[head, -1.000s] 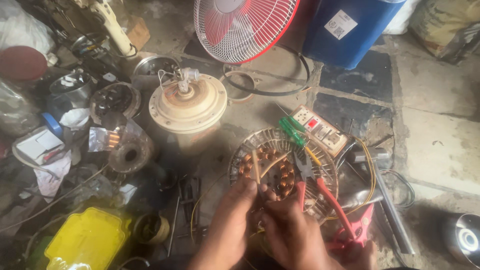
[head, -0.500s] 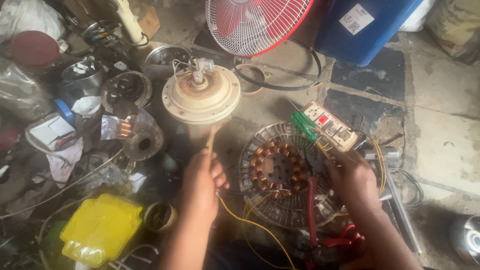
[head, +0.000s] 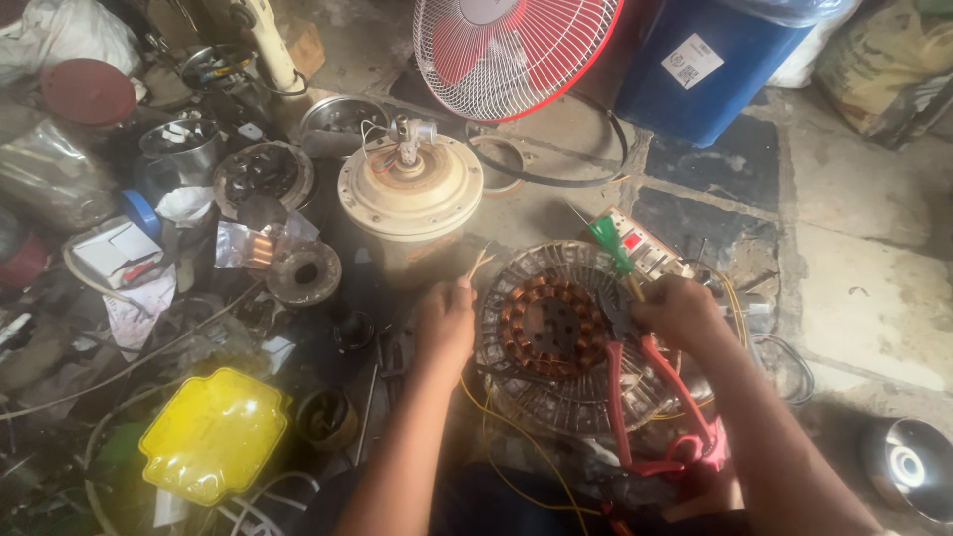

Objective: The person repairs a fan motor by hand and with a screwdriver, manipulating wires and the stator on a cluttered floor.

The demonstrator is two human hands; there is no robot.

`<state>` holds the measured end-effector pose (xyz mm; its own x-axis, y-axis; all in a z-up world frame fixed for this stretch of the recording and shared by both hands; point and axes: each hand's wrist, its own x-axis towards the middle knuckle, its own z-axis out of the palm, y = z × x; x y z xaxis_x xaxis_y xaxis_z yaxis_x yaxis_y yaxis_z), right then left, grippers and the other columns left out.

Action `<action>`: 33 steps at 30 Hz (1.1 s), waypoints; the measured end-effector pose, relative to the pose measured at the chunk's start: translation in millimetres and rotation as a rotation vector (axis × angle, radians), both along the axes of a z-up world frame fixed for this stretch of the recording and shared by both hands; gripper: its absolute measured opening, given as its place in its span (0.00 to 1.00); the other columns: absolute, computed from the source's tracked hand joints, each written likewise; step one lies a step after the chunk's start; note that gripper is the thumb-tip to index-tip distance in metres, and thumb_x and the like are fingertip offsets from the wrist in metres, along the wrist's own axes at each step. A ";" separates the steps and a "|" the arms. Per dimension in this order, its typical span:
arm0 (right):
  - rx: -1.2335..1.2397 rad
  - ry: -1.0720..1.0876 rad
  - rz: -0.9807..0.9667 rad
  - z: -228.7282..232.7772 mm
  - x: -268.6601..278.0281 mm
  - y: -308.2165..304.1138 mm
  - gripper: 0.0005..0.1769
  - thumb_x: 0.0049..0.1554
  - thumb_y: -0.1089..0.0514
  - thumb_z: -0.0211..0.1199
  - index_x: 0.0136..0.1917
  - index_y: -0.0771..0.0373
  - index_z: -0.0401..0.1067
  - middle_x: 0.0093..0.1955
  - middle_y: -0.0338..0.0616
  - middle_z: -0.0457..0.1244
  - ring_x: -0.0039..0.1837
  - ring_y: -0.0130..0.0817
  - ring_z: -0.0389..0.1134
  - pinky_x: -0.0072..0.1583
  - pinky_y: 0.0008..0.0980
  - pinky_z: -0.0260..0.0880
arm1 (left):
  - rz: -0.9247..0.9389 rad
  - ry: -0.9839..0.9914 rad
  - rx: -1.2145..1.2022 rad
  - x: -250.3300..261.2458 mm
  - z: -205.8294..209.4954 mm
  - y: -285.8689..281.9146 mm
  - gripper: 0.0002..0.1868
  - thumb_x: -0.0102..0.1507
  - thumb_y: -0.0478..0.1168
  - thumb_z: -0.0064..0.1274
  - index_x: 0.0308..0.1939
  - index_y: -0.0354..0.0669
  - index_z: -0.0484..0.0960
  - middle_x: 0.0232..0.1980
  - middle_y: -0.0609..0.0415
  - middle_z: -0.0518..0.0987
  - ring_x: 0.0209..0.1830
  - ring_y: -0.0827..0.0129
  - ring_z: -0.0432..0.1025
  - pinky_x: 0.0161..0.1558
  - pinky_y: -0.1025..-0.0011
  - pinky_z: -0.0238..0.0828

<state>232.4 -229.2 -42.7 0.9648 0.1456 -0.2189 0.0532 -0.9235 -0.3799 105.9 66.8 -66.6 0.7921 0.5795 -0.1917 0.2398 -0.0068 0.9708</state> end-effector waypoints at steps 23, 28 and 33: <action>0.565 0.087 0.077 37.9 -47.1 117.4 0.27 0.53 0.45 0.70 0.58 0.65 0.74 0.50 0.53 0.74 0.53 0.42 0.76 0.59 0.38 0.73 | 0.141 -0.094 0.254 17.7 -44.8 -12.3 0.19 0.68 0.49 0.46 0.36 0.35 0.79 0.34 0.37 0.80 0.37 0.44 0.75 0.42 0.54 0.70; 0.554 0.056 0.117 25.7 -46.3 112.2 0.24 0.53 0.48 0.70 0.57 0.65 0.75 0.49 0.51 0.74 0.51 0.40 0.76 0.57 0.38 0.73 | 0.153 -0.020 0.156 15.3 -43.0 -16.4 0.20 0.68 0.50 0.46 0.36 0.34 0.78 0.34 0.37 0.79 0.36 0.43 0.76 0.42 0.52 0.70; 0.623 0.136 0.161 24.2 -44.8 113.2 0.16 0.56 0.55 0.68 0.54 0.65 0.77 0.49 0.51 0.75 0.51 0.40 0.76 0.56 0.37 0.74 | 0.103 0.043 0.151 13.3 -31.2 -13.8 0.21 0.69 0.49 0.44 0.35 0.33 0.78 0.33 0.38 0.79 0.36 0.46 0.76 0.42 0.53 0.70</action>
